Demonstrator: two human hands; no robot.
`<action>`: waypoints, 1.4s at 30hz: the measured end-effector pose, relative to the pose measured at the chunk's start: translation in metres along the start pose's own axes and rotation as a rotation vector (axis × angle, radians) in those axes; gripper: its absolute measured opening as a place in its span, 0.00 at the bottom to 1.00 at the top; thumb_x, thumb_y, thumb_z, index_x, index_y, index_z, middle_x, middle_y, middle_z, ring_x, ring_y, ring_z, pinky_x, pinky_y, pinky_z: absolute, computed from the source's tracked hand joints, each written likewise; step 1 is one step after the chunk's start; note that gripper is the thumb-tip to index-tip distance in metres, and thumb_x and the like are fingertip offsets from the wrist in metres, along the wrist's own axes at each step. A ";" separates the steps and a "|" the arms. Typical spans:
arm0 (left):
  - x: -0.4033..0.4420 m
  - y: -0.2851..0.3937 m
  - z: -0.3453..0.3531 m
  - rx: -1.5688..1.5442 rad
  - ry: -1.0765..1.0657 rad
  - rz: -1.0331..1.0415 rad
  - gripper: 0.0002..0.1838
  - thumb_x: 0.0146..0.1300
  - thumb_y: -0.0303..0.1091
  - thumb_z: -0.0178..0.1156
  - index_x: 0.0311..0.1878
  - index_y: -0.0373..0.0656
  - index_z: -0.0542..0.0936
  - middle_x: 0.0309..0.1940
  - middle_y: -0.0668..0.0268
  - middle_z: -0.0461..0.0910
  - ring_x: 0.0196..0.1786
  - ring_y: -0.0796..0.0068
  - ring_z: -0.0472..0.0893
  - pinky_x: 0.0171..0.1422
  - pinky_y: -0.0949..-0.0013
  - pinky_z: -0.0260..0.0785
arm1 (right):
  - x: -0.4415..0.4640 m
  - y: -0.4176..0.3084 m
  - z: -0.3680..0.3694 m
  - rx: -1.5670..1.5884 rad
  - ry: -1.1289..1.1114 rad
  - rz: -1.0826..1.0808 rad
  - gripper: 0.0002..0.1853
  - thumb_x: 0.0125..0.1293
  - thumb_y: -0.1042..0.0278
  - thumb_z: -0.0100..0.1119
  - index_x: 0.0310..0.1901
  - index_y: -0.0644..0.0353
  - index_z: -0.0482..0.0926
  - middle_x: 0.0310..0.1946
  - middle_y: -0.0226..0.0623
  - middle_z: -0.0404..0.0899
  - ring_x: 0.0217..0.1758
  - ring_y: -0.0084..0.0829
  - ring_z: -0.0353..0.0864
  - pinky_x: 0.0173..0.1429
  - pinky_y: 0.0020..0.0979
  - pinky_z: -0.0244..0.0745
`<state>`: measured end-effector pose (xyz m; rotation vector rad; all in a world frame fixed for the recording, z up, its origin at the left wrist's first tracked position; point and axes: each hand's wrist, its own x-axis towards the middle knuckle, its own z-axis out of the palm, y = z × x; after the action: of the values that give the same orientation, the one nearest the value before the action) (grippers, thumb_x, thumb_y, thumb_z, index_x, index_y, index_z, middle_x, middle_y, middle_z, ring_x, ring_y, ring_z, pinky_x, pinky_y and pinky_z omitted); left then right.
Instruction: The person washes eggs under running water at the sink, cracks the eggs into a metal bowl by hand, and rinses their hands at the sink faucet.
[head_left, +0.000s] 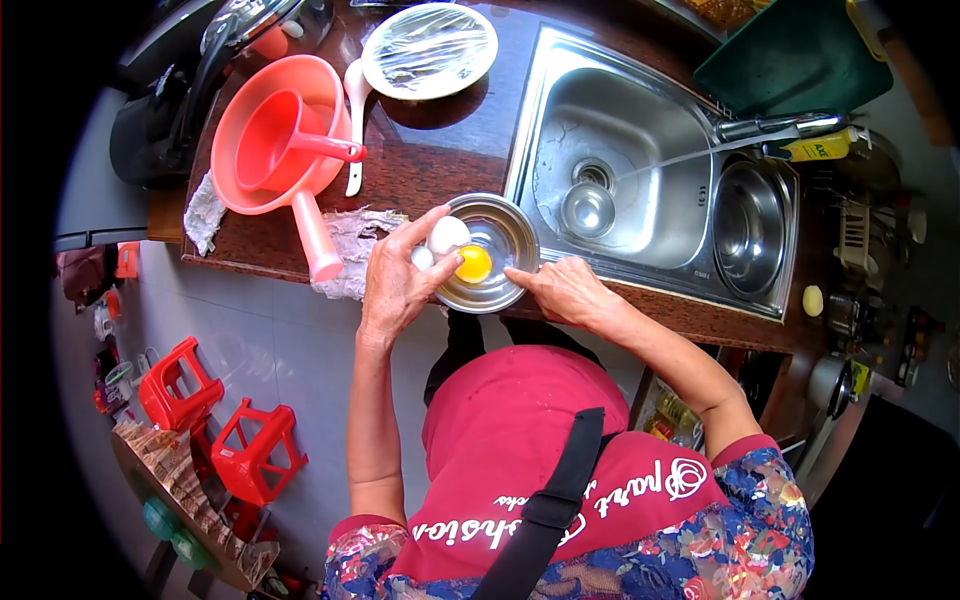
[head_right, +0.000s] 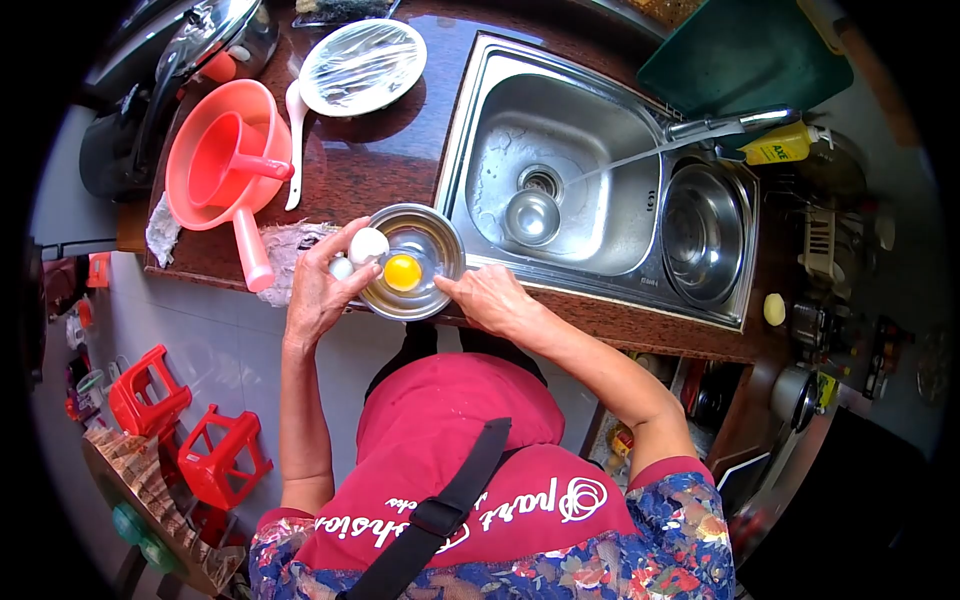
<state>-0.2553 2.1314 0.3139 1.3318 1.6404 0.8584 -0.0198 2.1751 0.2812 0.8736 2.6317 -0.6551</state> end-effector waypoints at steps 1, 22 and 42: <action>0.000 -0.002 0.001 -0.005 0.017 0.022 0.29 0.50 0.31 0.67 0.58 0.41 0.76 0.41 0.57 0.81 0.44 0.66 0.81 0.51 0.66 0.72 | -0.002 0.000 -0.004 0.026 0.003 -0.008 0.26 0.57 0.70 0.54 0.60 0.51 0.71 0.19 0.42 0.77 0.22 0.43 0.79 0.28 0.42 0.72; 0.000 0.005 0.002 0.040 0.024 0.048 0.28 0.49 0.29 0.68 0.57 0.39 0.76 0.38 0.57 0.80 0.41 0.67 0.80 0.50 0.67 0.71 | -0.099 0.191 -0.105 1.041 1.035 0.587 0.35 0.63 0.72 0.58 0.70 0.54 0.56 0.21 0.32 0.77 0.14 0.14 0.72 0.17 0.16 0.69; -0.003 0.010 0.006 -0.001 -0.018 0.014 0.30 0.50 0.27 0.66 0.60 0.39 0.74 0.43 0.59 0.81 0.46 0.73 0.79 0.53 0.70 0.70 | -0.036 0.014 -0.038 0.155 0.165 0.031 0.31 0.58 0.70 0.58 0.65 0.44 0.66 0.31 0.44 0.79 0.28 0.44 0.80 0.32 0.41 0.76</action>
<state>-0.2453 2.1304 0.3211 1.3482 1.6188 0.8529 0.0116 2.1871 0.3235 1.0528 2.7337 -0.8210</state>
